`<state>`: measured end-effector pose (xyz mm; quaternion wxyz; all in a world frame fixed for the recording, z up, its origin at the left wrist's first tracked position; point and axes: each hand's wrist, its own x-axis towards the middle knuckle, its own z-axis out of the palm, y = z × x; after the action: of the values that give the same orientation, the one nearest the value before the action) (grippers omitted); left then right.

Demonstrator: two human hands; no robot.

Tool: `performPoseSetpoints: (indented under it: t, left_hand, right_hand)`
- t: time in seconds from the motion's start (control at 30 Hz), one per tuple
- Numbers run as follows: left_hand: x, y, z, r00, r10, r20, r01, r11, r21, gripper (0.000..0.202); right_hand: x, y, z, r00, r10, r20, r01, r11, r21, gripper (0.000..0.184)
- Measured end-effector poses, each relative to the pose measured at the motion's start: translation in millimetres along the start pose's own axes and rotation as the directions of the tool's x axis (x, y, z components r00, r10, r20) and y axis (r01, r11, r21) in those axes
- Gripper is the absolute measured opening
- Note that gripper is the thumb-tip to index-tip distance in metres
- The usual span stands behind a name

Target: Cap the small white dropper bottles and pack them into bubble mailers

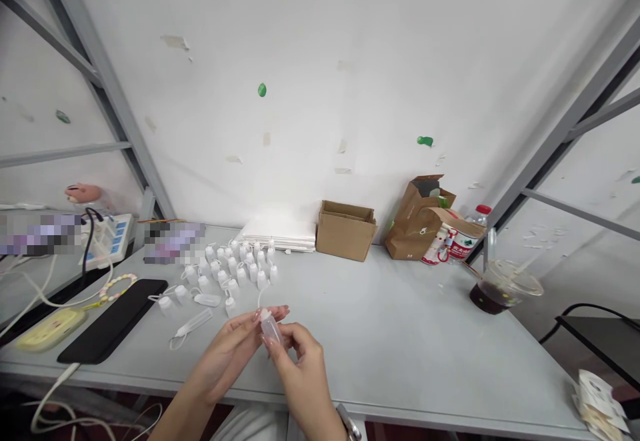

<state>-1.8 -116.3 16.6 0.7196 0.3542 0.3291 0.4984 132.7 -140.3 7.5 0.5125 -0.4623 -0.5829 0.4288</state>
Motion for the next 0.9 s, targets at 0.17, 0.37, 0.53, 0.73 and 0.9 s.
performPoseSetpoints:
  t: [0.17, 0.37, 0.53, 0.73, 0.9]
  left_hand:
    - [1, -1, -4.0, 1.0, 0.023, -0.015, -0.023, 0.999, -0.034, 0.03]
    - [-4, -1, 7.2, 0.995, 0.012, -0.097, -0.009, 0.999, 0.033, 0.032]
    - [-6, -2, 6.9, 0.995, 0.04, -0.087, -0.036, 0.998, 0.042, 0.031]
    - [-6, -1, 3.4, 0.997, 0.073, -0.002, -0.073, 0.997, -0.005, 0.03]
    - [-3, 2, 2.6, 0.987, 0.124, -0.102, -0.112, 0.987, 0.116, 0.029]
  right_hand:
    - [6, 0, 0, 0.969, 0.154, 0.193, -0.205, 0.936, 0.287, 0.033]
    - [1, -2, 4, 0.988, 0.143, 0.063, -0.152, 0.974, 0.17, 0.029]
    - [-4, -3, 5, 0.997, -0.062, -0.036, 0.061, 0.998, -0.029, 0.019]
    - [4, -12, 3, 0.918, 0.203, 0.341, -0.36, 0.787, 0.501, 0.03]
    - [7, -9, 5, 0.932, 0.232, 0.28, -0.349, 0.783, 0.515, 0.035]
